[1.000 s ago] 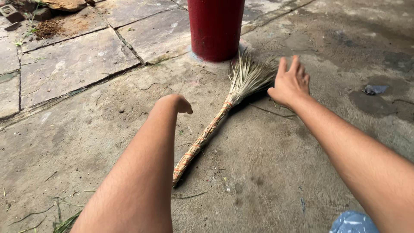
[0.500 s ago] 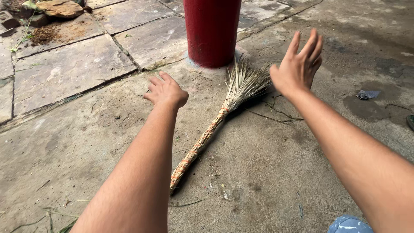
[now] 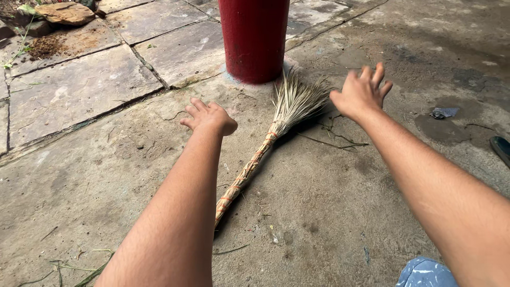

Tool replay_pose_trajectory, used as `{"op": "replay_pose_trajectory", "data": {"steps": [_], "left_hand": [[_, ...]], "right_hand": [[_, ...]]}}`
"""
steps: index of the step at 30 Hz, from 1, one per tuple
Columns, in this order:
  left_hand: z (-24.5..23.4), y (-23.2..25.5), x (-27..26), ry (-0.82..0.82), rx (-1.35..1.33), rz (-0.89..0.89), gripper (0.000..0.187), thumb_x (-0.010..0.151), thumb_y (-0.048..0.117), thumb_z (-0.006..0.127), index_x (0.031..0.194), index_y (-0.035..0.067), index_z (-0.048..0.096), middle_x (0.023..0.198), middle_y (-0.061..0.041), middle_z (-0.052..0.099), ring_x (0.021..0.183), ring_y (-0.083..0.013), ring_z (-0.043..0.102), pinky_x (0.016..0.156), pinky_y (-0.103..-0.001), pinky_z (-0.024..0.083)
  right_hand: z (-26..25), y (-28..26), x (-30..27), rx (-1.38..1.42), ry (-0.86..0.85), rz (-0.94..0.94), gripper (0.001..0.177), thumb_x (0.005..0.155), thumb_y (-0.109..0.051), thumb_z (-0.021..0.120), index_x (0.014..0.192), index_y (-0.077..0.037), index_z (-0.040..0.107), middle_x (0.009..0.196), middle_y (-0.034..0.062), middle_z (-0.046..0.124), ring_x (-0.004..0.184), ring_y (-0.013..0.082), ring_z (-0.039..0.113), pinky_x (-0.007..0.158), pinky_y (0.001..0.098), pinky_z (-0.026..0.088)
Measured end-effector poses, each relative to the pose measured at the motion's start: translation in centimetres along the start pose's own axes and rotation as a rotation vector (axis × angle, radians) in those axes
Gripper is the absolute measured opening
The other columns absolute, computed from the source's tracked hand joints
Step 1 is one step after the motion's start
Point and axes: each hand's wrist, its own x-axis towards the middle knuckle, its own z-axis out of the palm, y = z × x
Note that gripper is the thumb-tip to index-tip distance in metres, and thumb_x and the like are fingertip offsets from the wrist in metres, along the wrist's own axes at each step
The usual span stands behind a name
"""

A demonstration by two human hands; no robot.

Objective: The person sweeps debris and grass clippings from a dirt and concrete floor using a handheld broom.

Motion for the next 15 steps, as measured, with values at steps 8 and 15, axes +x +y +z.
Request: {"op": "replay_pose_trajectory", "data": {"steps": [8, 15], "left_hand": [[0.8, -0.6, 0.8, -0.065, 0.116, 0.217, 0.055, 0.089, 0.013, 0.051, 0.144, 0.014, 0.058, 0.151, -0.009, 0.058, 0.139, -0.0263, 0.054, 0.120, -0.072, 0.017], [1.6, -1.2, 2.0, -0.123, 0.122, 0.177, 0.052, 0.094, 0.023, 0.057, 0.146, 0.013, 0.051, 0.148, -0.015, 0.049, 0.132, -0.0309, 0.052, 0.112, -0.073, 0.019]], "right_hand": [[6.8, 3.8, 2.0, -0.133, -0.638, -0.226, 0.053, 0.088, -0.043, 0.072, 0.131, -0.012, 0.069, 0.140, 0.0114, 0.066, 0.129, 0.0280, 0.063, 0.113, 0.0458, 0.047], [7.7, 4.1, 1.9, -0.222, -0.614, -0.135, 0.053, 0.086, -0.037, 0.076, 0.134, -0.015, 0.070, 0.139, 0.0117, 0.066, 0.128, 0.0308, 0.063, 0.108, 0.0487, 0.051]]}}
